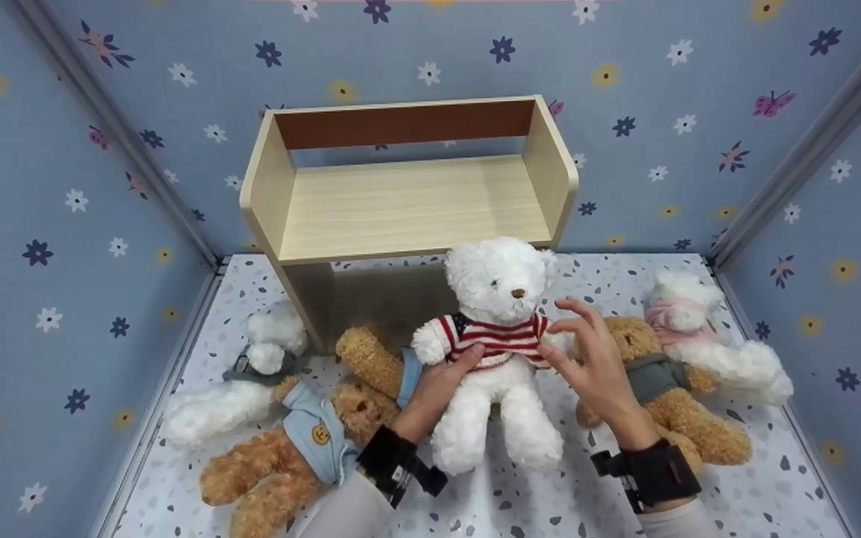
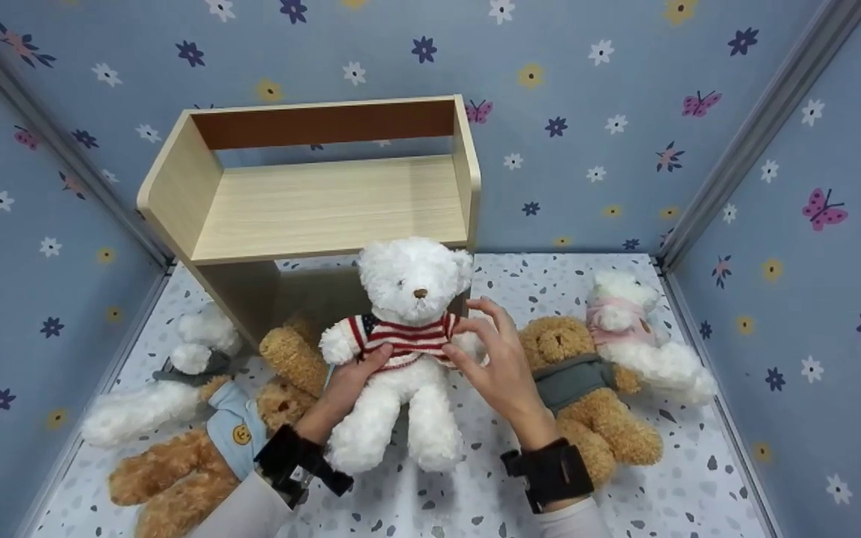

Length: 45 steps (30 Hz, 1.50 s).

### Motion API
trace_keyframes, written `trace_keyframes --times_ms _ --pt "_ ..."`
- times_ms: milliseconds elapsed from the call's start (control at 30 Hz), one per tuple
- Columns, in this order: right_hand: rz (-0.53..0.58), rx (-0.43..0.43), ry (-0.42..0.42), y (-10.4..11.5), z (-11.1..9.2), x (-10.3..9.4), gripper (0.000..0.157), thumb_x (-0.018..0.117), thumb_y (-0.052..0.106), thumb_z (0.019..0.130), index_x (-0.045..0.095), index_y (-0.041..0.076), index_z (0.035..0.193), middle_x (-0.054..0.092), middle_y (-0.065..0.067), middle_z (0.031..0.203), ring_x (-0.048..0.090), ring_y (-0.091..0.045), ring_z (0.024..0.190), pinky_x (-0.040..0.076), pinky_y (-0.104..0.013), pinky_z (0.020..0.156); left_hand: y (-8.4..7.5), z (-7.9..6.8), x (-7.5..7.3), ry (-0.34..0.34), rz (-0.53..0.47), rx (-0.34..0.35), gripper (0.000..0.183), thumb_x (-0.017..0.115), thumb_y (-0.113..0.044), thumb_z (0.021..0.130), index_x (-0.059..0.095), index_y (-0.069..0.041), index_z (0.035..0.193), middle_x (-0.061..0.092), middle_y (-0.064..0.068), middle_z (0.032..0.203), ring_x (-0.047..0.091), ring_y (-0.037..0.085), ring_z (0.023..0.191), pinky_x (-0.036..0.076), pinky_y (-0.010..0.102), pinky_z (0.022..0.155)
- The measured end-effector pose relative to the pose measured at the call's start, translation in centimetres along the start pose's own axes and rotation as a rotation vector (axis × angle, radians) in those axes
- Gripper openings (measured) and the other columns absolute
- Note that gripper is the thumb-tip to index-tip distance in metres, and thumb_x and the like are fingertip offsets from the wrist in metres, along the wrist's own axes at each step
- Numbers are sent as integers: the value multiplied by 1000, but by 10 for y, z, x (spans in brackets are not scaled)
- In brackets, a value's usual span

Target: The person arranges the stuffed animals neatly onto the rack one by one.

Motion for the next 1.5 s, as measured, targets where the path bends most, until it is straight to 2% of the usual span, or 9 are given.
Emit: trace_keyframes --times_ms 167,367,600,733,800,967,1067,1333,1500 --pt "-88 -188 58 3 -4 1 22 85 4 81 71 18 92 56 -20 138 41 -46 140 43 -49 106 -3 2 0 17 -36 99 51 67 -51 97 66 -10 129 69 2 125 62 16 115 44 32 105" --pt "-121 -208 96 2 -5 4 12 83 18 89 75 21 97 57 -18 141 41 -45 141 31 -65 113 -6 2 4 37 -54 159 48 66 -47 99 65 -12 133 68 1 128 61 16 119 43 32 108" --pt "-57 -223 80 6 -3 -1 12 73 30 99 75 18 98 54 -21 142 39 -42 144 38 -51 115 -11 -4 3 -2 -86 156 46 65 -44 100 67 -9 130 68 3 128 60 17 120 42 32 108" --pt "-6 -253 60 9 -2 -4 4 76 19 96 73 17 97 49 -25 145 38 -39 145 33 -42 119 -20 -7 0 -14 -109 190 46 60 -42 102 67 -8 132 66 4 132 58 17 124 40 33 110" --pt "24 -259 49 11 -1 -5 12 79 7 92 72 15 97 47 -28 146 53 -27 132 41 -32 110 -26 -7 -2 -27 -135 217 44 58 -40 103 66 -7 131 65 5 131 57 18 124 39 34 111" --pt "59 -174 20 18 6 -4 30 79 -10 84 72 15 98 44 -25 149 55 -21 128 41 -27 107 -40 -5 -4 -90 -136 207 41 60 -47 100 69 -9 113 66 3 115 60 18 113 42 33 105" --pt "64 -111 -5 23 14 -1 29 77 -7 88 73 13 108 39 -22 156 41 -33 144 30 -40 120 -50 -1 -3 -106 -115 208 40 61 -51 98 68 -12 102 65 2 106 60 16 106 44 31 101" --pt "204 -81 23 35 34 3 63 78 14 94 51 4 150 8 -19 172 33 -30 151 41 -34 114 -92 15 -4 -144 -69 520 32 56 -36 104 66 -7 113 68 5 111 63 19 106 47 30 96" --pt "260 20 79 36 38 7 79 74 23 98 32 11 163 2 -13 174 48 -35 142 48 -33 109 -106 25 -10 -179 -28 375 47 53 -55 100 65 -11 111 66 5 114 61 19 108 45 33 98"
Point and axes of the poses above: each hand's wrist, its own z-axis towards the middle knuckle, its own x-axis out of the palm, y = z × x, the point moved 4 cm from there along z, towards the middle knuckle
